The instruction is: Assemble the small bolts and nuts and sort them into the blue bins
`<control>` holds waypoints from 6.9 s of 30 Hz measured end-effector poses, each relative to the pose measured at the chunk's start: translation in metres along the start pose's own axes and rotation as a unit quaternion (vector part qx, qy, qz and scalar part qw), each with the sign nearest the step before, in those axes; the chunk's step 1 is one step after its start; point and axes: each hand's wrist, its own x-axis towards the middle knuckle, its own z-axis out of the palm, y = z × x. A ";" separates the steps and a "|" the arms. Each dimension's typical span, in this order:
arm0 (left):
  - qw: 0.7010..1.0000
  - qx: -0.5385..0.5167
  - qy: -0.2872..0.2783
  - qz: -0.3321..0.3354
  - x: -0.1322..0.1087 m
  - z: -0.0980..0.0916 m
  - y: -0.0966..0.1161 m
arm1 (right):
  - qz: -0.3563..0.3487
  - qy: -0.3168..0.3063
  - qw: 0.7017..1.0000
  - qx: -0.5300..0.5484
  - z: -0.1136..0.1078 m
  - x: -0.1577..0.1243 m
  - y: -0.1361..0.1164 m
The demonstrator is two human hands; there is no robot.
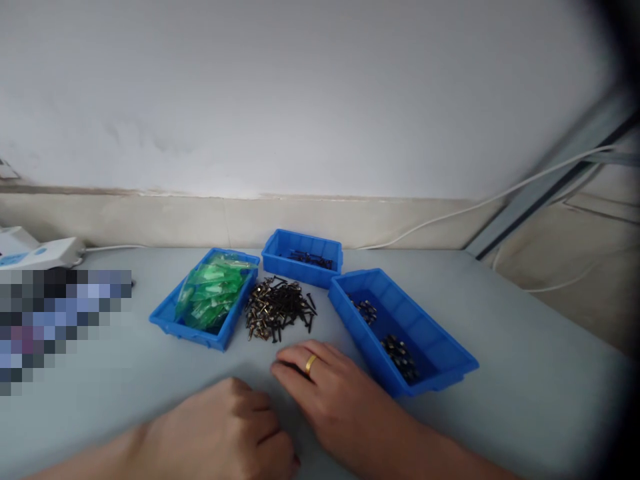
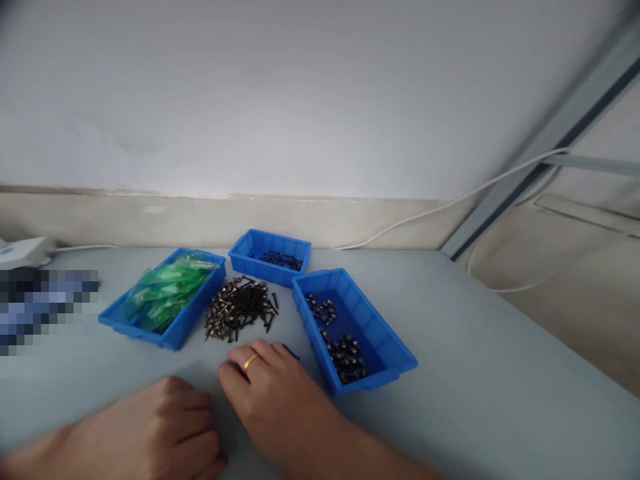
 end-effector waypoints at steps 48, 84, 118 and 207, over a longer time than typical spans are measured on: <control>0.993 -0.070 0.054 -0.077 -0.003 0.006 -0.001 | 0.074 -0.006 0.987 0.145 -0.008 0.002 -0.007; 0.993 -0.067 0.048 -0.086 -0.004 0.007 -0.001 | 0.010 -0.042 0.996 0.073 -0.003 0.001 -0.004; 0.992 -0.082 0.022 -0.091 -0.005 0.008 -0.002 | 0.057 -0.015 0.987 0.151 -0.008 0.002 -0.007; 0.991 -0.089 0.023 -0.099 -0.005 0.008 -0.002 | 0.034 -0.072 0.990 0.116 -0.010 0.002 -0.006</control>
